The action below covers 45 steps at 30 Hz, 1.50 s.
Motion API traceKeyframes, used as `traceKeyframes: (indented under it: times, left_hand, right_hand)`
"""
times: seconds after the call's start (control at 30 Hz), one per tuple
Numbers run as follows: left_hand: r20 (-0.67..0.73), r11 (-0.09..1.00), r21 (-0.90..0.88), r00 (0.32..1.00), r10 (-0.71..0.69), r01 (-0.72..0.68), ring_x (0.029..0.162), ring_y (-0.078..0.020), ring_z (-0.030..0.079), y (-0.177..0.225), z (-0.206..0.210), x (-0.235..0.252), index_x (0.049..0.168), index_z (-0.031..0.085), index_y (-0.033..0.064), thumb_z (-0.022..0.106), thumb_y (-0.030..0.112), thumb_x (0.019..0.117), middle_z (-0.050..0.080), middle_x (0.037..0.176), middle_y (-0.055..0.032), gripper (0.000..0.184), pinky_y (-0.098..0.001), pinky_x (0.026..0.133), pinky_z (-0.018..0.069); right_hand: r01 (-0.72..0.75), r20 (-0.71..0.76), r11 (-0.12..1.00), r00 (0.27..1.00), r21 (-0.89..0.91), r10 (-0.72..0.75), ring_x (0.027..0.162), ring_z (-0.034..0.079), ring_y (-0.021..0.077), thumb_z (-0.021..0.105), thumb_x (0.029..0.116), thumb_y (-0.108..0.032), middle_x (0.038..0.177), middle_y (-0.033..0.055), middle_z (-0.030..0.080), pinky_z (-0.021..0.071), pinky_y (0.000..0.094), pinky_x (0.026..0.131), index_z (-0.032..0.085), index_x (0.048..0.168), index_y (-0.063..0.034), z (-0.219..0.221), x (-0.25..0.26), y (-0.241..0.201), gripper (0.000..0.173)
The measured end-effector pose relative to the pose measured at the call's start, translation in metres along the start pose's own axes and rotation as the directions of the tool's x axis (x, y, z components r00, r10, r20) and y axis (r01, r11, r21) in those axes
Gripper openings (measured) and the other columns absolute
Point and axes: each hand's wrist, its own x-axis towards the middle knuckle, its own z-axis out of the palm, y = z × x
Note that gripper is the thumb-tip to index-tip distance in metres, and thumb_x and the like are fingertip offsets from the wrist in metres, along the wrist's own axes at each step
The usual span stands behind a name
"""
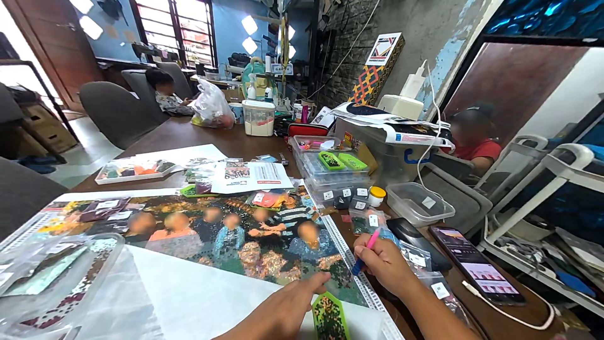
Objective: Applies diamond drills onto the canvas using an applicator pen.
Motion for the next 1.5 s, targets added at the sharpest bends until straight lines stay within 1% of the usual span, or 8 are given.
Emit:
traceKeyframes:
  times: [0.17, 0.3, 0.63, 0.8, 0.9, 1.1, 1.23, 1.5]
  left_hand:
    - [-0.006, 0.996, 0.028, 0.996, -0.084, 0.084, 0.112, -0.0384, 0.065, 0.02, -0.004, 0.003, 0.148, 0.038, -0.0128, 0.091, 0.027, 0.0678, 0.062, 0.134, -0.0265, 0.104, -0.0512, 0.097, 0.0499]
    - [0.0, 1.0, 0.008, 1.0, -0.011, 0.011, 0.108, -0.0351, 0.065, 0.003, -0.001, 0.0, 0.152, 0.033, -0.0085, 0.091, 0.03, 0.0722, 0.061, 0.134, -0.0257, 0.106, -0.0476, 0.094, 0.0523]
    - [-0.014, 1.0, 0.01, 1.0, 0.02, -0.02, 0.105, -0.0349, 0.065, -0.001, 0.0, -0.001, 0.153, 0.033, -0.0077, 0.092, 0.03, 0.0714, 0.062, 0.133, -0.026, 0.107, -0.0474, 0.092, 0.0527]
    - [-0.006, 1.0, 0.021, 1.0, 0.017, -0.017, 0.108, -0.0357, 0.065, 0.001, -0.001, 0.0, 0.152, 0.033, -0.0081, 0.091, 0.031, 0.0716, 0.062, 0.132, -0.0259, 0.107, -0.0481, 0.095, 0.0518]
    - [0.01, 1.0, 0.031, 1.0, 0.005, -0.005, 0.109, -0.0359, 0.065, 0.003, -0.002, 0.0, 0.152, 0.033, -0.0082, 0.091, 0.031, 0.0719, 0.062, 0.132, -0.0259, 0.106, -0.0479, 0.095, 0.0518]
    - [-0.012, 0.999, 0.04, 1.0, 0.02, -0.02, 0.108, -0.0361, 0.065, 0.001, 0.001, 0.001, 0.152, 0.034, -0.0074, 0.091, 0.032, 0.0714, 0.063, 0.131, -0.0251, 0.106, -0.0484, 0.094, 0.0521]
    - [-0.001, 0.999, 0.04, 1.0, 0.014, -0.014, 0.104, -0.034, 0.064, 0.0, 0.0, 0.003, 0.15, 0.036, -0.006, 0.091, 0.033, 0.071, 0.063, 0.128, -0.0242, 0.104, -0.0468, 0.092, 0.0523]
    - [-0.014, 0.998, 0.055, 1.0, 0.02, -0.019, 0.1, -0.0344, 0.064, -0.002, 0.002, 0.003, 0.148, 0.039, -0.0055, 0.092, 0.035, 0.0696, 0.063, 0.122, -0.0249, 0.103, -0.0473, 0.089, 0.0533]
  right_hand:
    - [0.011, -0.008, 1.0, 1.0, -0.009, -0.011, 0.057, 0.051, -0.0085, 0.046, 0.0998, -0.016, 0.067, -0.0129, 0.056, 0.0432, 0.0109, 0.055, 0.062, 0.083, -0.0115, 0.0, 0.0, -0.001, 0.023]
    - [0.013, -0.001, 1.0, 1.0, -0.001, -0.013, 0.057, 0.05, -0.0081, 0.046, 0.0998, -0.017, 0.066, -0.0121, 0.055, 0.0427, 0.0113, 0.054, 0.062, 0.083, -0.0112, 0.0, 0.0, 0.0, 0.024]
    - [0.018, 0.0, 1.0, 1.0, -0.023, -0.018, 0.056, 0.049, -0.0079, 0.047, 0.0995, -0.017, 0.064, -0.0128, 0.053, 0.0418, 0.0117, 0.053, 0.062, 0.082, -0.0118, 0.002, 0.0, 0.001, 0.024]
    - [0.1, -0.008, 0.989, 0.995, -0.112, -0.102, 0.055, 0.047, -0.0077, 0.047, 0.0998, -0.02, 0.062, -0.0105, 0.051, 0.0406, 0.0117, 0.052, 0.061, 0.081, -0.0106, 0.003, -0.001, 0.004, 0.025]
    - [0.219, -0.046, 0.964, 0.972, -0.153, -0.229, 0.055, 0.048, -0.0071, 0.047, 0.1019, -0.022, 0.063, -0.007, 0.053, 0.0417, 0.0111, 0.053, 0.061, 0.082, -0.0079, 0.005, -0.002, 0.003, 0.029]
    - [0.413, 0.028, 0.91, 0.91, -0.019, -0.413, 0.061, 0.053, -0.0057, 0.043, 0.1099, -0.031, 0.072, -0.0006, 0.058, 0.0447, 0.0104, 0.056, 0.059, 0.091, -0.0059, 0.024, -0.009, -0.018, 0.035]
    - [0.435, 0.123, 0.898, 0.89, 0.058, -0.439, 0.064, 0.055, -0.0017, 0.043, 0.1109, -0.029, 0.074, 0.0035, 0.058, 0.0462, 0.0124, 0.059, 0.058, 0.093, -0.0029, 0.037, -0.01, -0.02, 0.035]
    - [0.424, 0.127, 0.904, 0.895, 0.057, -0.428, 0.065, 0.057, -0.0014, 0.044, 0.1107, -0.027, 0.075, 0.004, 0.061, 0.048, 0.0127, 0.061, 0.058, 0.094, -0.0025, 0.043, -0.01, -0.018, 0.033]
